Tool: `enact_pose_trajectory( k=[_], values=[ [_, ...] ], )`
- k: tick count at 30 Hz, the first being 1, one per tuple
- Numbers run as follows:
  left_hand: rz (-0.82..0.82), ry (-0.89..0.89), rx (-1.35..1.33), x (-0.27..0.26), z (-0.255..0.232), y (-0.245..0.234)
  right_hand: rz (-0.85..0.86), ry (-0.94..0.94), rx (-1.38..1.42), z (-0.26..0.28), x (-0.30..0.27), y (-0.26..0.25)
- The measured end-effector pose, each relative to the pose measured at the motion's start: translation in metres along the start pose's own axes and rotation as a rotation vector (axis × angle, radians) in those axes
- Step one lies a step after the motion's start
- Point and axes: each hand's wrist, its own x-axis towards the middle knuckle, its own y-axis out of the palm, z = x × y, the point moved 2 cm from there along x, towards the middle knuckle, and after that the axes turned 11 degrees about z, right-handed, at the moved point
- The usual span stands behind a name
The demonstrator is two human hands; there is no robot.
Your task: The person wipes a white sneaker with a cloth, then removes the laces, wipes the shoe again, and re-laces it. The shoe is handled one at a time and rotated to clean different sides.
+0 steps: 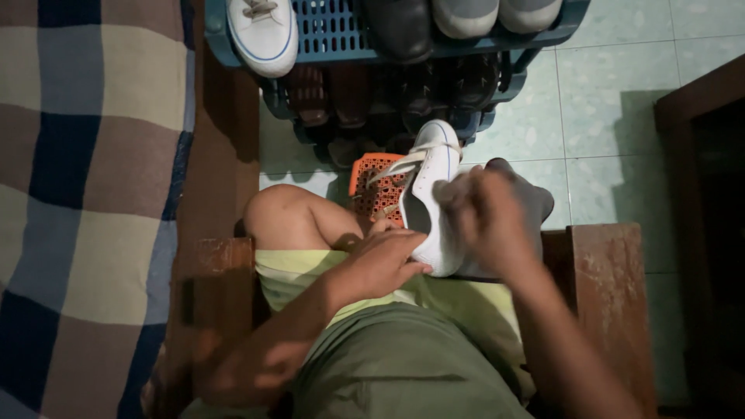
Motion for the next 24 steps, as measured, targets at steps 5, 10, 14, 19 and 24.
enact_pose_trajectory(
  k=[5, 10, 14, 19, 24],
  values=[
    [-0.099, 0.008, 0.104, 0.003, 0.027, 0.007, 0.372, -0.017, -0.008, 0.028, -0.055, 0.033],
    [-0.066, 0.069, 0.032, -0.015, -0.010, -0.024, 0.290, -0.170, 0.167, 0.025, -0.049, -0.009],
    [-0.194, 0.120, 0.018, -0.013, -0.016, -0.009, -0.134, -0.220, 0.016, 0.003, -0.039, -0.017],
    [-0.289, 0.116, -0.087, -0.013, -0.021, -0.020, -0.004, -0.342, -0.056, -0.006, -0.081, 0.062],
    [-0.290, 0.047, -0.335, -0.022, -0.033, -0.036, -0.237, -0.433, 0.013, -0.013, -0.085, 0.035]
  ],
)
